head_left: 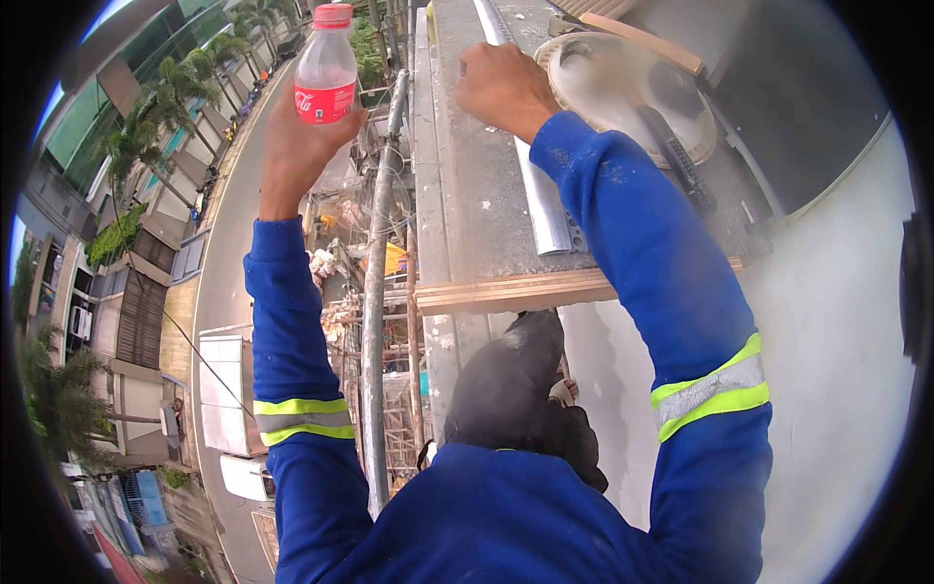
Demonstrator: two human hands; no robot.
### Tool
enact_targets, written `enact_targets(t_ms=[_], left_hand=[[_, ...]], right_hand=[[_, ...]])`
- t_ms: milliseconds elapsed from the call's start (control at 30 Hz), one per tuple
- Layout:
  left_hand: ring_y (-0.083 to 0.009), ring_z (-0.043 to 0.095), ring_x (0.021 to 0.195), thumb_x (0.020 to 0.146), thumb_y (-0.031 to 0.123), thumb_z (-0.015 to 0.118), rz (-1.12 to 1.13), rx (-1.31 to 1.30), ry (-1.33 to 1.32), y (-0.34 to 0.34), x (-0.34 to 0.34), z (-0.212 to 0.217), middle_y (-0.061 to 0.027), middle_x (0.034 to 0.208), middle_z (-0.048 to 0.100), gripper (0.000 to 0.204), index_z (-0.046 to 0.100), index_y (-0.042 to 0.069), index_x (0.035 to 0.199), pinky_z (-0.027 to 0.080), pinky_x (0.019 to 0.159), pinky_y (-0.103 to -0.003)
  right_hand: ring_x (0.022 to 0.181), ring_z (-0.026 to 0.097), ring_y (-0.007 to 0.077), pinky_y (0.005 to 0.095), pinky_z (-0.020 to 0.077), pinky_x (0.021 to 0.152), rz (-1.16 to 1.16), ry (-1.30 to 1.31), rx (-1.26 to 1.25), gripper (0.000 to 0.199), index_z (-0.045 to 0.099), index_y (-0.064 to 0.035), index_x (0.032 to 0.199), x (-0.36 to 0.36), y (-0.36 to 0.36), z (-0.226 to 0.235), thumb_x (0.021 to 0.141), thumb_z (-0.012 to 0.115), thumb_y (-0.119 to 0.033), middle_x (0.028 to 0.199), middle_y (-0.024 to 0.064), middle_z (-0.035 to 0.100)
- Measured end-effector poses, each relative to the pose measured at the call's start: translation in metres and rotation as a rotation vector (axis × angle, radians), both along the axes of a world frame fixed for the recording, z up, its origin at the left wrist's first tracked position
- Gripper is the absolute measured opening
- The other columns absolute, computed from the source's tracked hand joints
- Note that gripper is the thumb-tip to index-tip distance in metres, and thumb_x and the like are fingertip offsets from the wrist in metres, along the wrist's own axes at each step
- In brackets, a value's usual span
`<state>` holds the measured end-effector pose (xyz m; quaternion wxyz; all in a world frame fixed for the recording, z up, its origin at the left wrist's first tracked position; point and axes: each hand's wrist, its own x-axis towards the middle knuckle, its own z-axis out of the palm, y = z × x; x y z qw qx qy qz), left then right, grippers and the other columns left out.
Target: The person ties a string around a plastic bottle while standing on scaffolding. They manipulate the string with both hands, secure it around the bottle, and then place the bottle on a nearby ledge.
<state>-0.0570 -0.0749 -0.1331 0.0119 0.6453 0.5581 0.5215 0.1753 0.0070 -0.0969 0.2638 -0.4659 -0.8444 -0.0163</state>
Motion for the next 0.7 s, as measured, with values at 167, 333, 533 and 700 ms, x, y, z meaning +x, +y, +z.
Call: enact_targets(t_ms=[167, 333, 533, 700], left_hand=[[-0.0192, 0.068, 0.09, 0.06, 0.036, 0.082, -0.5, -0.212, -0.594, -0.096, 0.003, -0.008, -0.0243, 0.14, 0.052, 0.095, 0.043, -0.001, 0.139, 0.058, 0.071, -0.031], [-0.0219, 0.067, 0.096, 0.066, 0.033, 0.078, -0.737, -0.291, -0.562, -0.082, 0.037, 0.017, -0.025, 0.146, 0.044, 0.095, 0.037, -0.002, 0.144, 0.06, 0.07, -0.032], [-0.02, 0.066, 0.095, 0.078, 0.026, 0.074, -0.888, -0.428, -0.62, -0.044, 0.084, 0.049, -0.0203, 0.127, 0.061, 0.07, 0.046, -0.002, 0.136, 0.06, 0.072, -0.032], [-0.0185, 0.068, 0.083, 0.08, 0.027, 0.075, -0.844, -0.42, -0.747, -0.022, 0.098, 0.051, -0.0112, 0.096, 0.068, 0.042, 0.062, 0.0, 0.109, 0.056, 0.073, -0.031]], right_hand=[[0.077, 0.069, 0.0326, 0.0396, 0.0542, 0.075, 0.128, 0.201, 0.205, 0.021, 0.072, -0.0045, 0.089, 0.013, -0.004, 0.027, 0.084, 0.067, -0.025, 0.078, 0.017, 0.071], [0.076, 0.07, 0.0318, 0.0412, 0.0552, 0.073, 0.249, 0.252, 0.324, 0.021, 0.074, -0.0106, 0.097, 0.007, 0.021, 0.036, 0.083, 0.071, -0.026, 0.079, 0.0139, 0.071], [0.081, 0.066, 0.0316, 0.0431, 0.0526, 0.075, 0.596, 0.576, 0.184, 0.021, 0.065, -0.0008, 0.101, -0.016, 0.075, 0.046, 0.093, 0.057, -0.018, 0.086, 0.0147, 0.067], [0.104, 0.062, 0.029, 0.0415, 0.0486, 0.091, 0.157, -0.016, 0.17, 0.03, 0.064, -0.0043, 0.116, -0.005, 0.065, 0.095, 0.095, 0.059, -0.025, 0.111, 0.0153, 0.065]])
